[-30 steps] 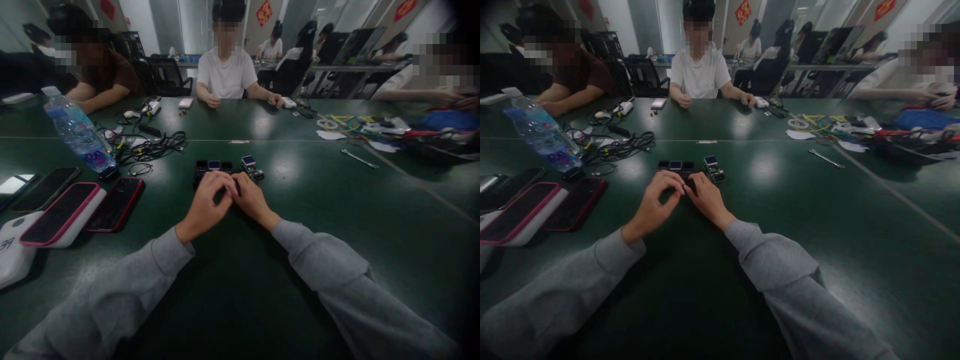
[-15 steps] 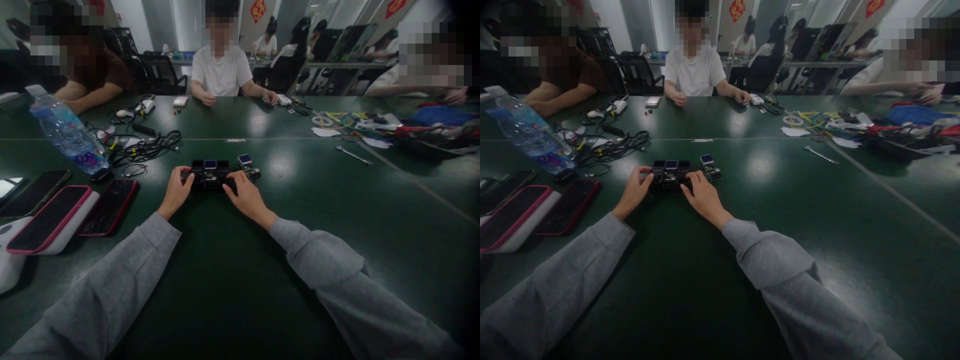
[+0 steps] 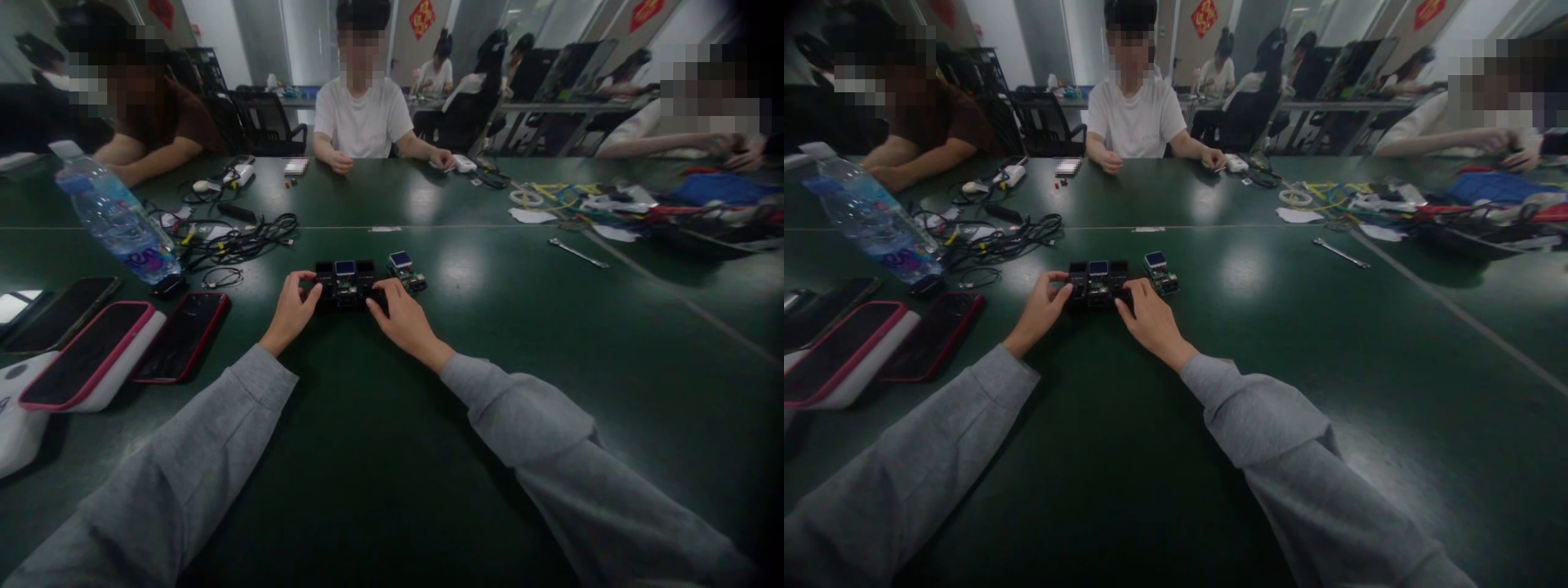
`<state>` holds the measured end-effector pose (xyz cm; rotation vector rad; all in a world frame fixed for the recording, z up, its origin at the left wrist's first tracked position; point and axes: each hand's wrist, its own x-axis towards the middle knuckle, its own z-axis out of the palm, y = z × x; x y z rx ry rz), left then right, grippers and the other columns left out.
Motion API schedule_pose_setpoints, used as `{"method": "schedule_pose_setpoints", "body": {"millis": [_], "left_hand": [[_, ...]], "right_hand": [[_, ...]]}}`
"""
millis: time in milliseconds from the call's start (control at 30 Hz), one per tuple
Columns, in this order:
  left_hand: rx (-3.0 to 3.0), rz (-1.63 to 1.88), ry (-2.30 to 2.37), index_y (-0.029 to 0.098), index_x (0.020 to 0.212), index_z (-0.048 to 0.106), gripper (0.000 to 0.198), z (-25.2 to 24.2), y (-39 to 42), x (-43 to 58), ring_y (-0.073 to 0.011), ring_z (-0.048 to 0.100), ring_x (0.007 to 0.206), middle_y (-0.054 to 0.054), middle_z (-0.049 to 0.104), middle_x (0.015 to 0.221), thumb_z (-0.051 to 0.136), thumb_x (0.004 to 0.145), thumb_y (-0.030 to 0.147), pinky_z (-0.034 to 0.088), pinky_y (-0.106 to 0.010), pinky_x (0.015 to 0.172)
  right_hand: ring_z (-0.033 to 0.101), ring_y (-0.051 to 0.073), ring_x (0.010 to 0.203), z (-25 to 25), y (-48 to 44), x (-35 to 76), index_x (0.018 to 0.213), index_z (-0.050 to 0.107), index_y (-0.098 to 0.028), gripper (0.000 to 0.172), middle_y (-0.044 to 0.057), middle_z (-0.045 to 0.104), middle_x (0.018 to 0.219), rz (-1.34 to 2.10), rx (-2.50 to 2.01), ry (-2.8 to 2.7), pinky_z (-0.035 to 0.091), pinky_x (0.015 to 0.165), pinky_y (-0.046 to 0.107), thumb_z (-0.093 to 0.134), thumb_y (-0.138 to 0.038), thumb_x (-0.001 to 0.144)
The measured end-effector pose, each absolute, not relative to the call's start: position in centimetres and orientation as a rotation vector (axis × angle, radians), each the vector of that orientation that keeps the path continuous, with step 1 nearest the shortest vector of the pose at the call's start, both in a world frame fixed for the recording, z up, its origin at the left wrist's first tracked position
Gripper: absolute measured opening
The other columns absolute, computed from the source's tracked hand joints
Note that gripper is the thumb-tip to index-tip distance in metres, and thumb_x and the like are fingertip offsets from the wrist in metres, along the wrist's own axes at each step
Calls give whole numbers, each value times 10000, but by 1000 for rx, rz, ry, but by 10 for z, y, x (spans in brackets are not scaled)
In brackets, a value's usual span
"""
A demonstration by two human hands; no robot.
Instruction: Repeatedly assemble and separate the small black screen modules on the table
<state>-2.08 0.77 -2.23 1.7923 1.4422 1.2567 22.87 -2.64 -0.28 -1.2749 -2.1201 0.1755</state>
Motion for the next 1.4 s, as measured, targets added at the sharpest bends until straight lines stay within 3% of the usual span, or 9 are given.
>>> {"method": "schedule_pose_setpoints", "body": {"millis": [533, 1400], "left_hand": [[1966, 1283, 1319, 212, 1297, 517, 409, -26, 13, -22, -267, 524, 1252, -128, 513, 1349, 574, 920, 358, 430, -488, 1079], [1942, 1254, 1288, 221, 1266, 554, 368, -24, 12, -23, -257, 504, 1281, -121, 513, 1360, 554, 933, 379, 389, -487, 1112]], "right_hand": [[611, 265, 960, -4, -25, 228, 1217, 474, -163, 333, 137, 537, 1186, 134, -1256, -2128, 566, 743, 417, 421, -411, 1002], [616, 257, 945, -1, -28, 228, 1252, 469, -185, 354, 136, 532, 1218, 213, -1293, -2118, 567, 749, 421, 402, -432, 1007]]}}
